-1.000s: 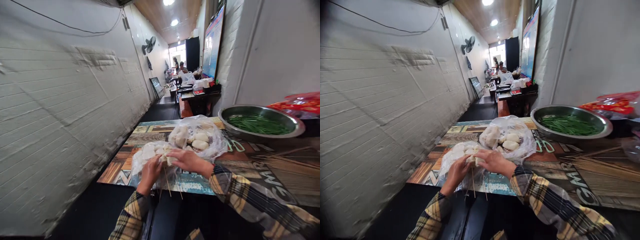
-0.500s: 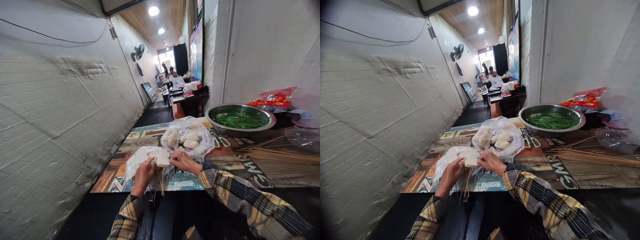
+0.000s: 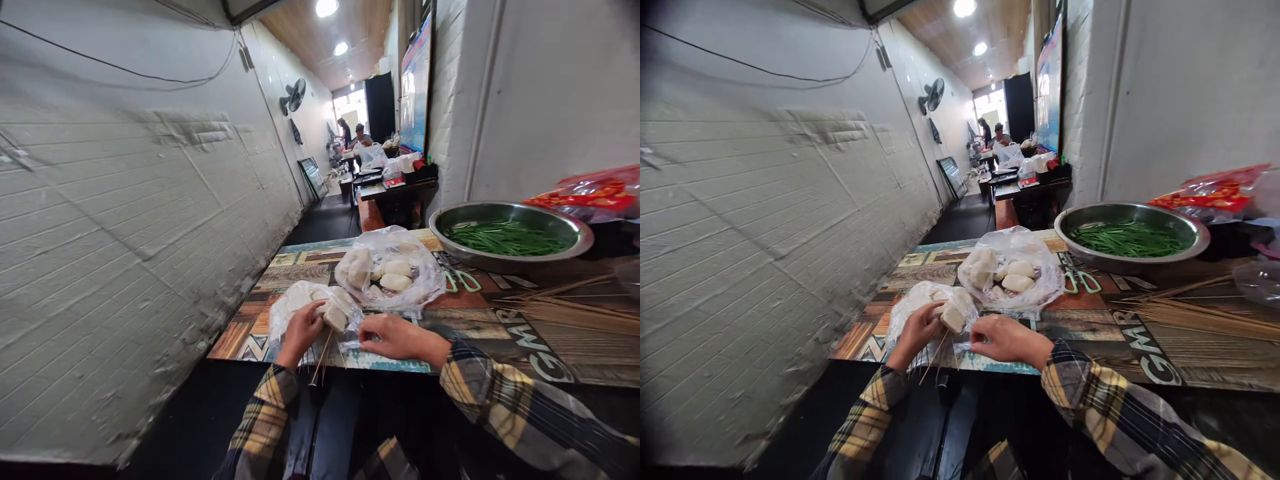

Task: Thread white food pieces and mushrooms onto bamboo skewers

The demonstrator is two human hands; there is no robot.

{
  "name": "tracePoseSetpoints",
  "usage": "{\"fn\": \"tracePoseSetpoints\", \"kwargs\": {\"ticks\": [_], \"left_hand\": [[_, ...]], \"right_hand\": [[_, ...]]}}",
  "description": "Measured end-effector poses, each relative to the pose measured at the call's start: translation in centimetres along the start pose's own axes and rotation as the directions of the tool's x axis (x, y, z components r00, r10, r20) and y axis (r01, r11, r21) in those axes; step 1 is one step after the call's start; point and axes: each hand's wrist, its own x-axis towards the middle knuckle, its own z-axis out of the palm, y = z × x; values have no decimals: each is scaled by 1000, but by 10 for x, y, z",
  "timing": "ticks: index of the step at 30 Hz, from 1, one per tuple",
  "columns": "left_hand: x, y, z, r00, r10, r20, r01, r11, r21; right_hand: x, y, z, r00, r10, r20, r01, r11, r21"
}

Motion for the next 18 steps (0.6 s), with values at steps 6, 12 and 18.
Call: {"fn": "tracePoseSetpoints", "kwargs": {"ticks": [6, 12, 18], "left_hand": [[3, -1, -7, 999, -48, -22, 47, 998, -48], [6, 1, -11, 999, -11, -52, 10, 1000, -29], [8, -2, -14, 995, -1, -95, -6, 998, -67]], "right_hand": [[0, -21, 8, 960, 209, -188, -188, 974, 123], [17, -50, 67, 881, 405, 247, -440, 506, 742], [38, -58, 85, 815, 545, 197, -264, 46, 963]]}}
